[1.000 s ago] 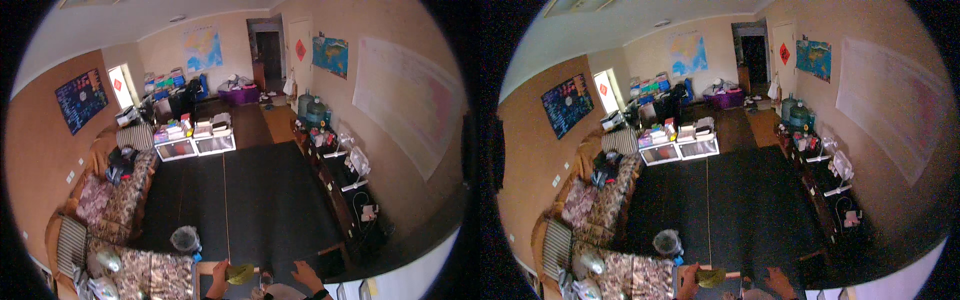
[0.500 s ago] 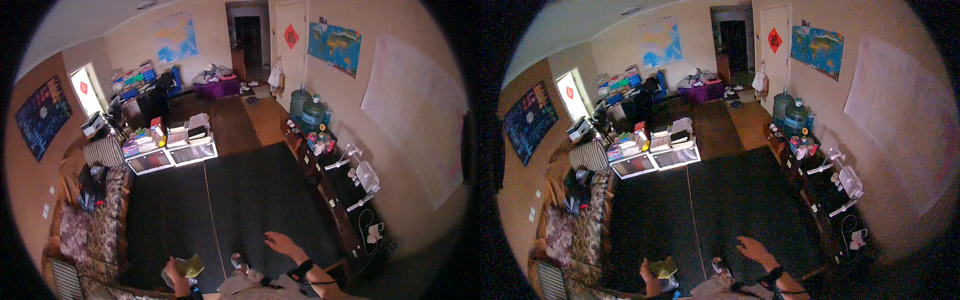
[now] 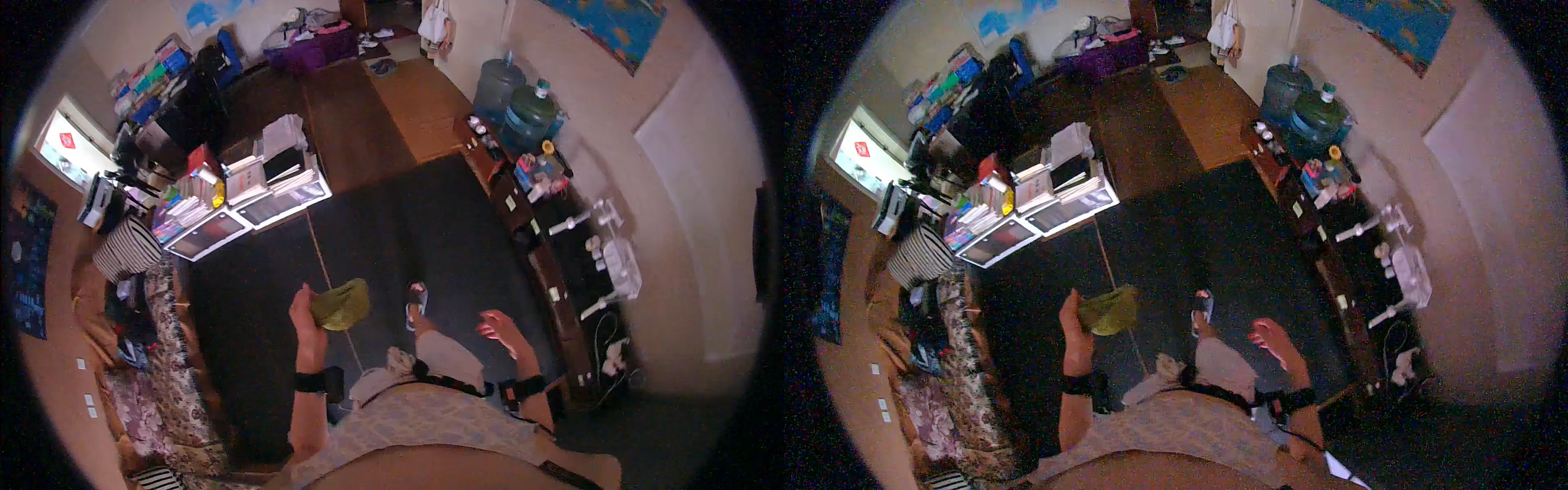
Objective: The person rinses a green cloth in a kitchen sink, carries it to another room, and wipes a dark board on the floor near a bed frame.
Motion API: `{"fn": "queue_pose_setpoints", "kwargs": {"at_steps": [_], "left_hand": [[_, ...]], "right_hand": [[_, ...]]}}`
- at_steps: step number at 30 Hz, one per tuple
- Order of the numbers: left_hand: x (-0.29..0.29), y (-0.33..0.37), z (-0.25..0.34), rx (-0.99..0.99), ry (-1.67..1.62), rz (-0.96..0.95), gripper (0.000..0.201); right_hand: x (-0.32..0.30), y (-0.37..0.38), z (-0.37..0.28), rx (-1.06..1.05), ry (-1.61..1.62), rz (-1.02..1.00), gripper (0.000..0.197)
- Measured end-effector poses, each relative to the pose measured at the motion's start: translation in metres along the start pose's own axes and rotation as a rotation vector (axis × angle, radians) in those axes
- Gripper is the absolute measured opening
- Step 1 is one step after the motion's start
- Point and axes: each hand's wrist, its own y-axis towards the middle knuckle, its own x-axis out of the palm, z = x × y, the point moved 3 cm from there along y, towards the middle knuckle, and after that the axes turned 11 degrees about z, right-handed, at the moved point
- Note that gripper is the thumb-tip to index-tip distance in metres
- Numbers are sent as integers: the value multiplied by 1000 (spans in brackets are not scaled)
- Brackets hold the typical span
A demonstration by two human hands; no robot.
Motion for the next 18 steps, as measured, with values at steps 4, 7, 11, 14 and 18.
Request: {"fn": "queue_pose_setpoints", "kwargs": {"at_steps": [4, 7, 11, 14, 18], "left_hand": [[15, 77, -17, -146, 13, 360, 25], [-2, 140, -19, -122, 106, 555, 28], [30, 191, 17, 27, 41, 613, 31], [45, 246, 17, -47, -97, 696, 31], [81, 348, -25, -24, -79, 639, 31]], "right_hand": [[10, 88, -82, -53, -21, -53, 35], [-4, 167, -139, -53, 78, 180, 39], [-8, 251, -228, -149, 30, 141, 43], [20, 302, -309, -217, 49, -145, 45], [26, 393, -335, -146, -102, 56, 43]]}}
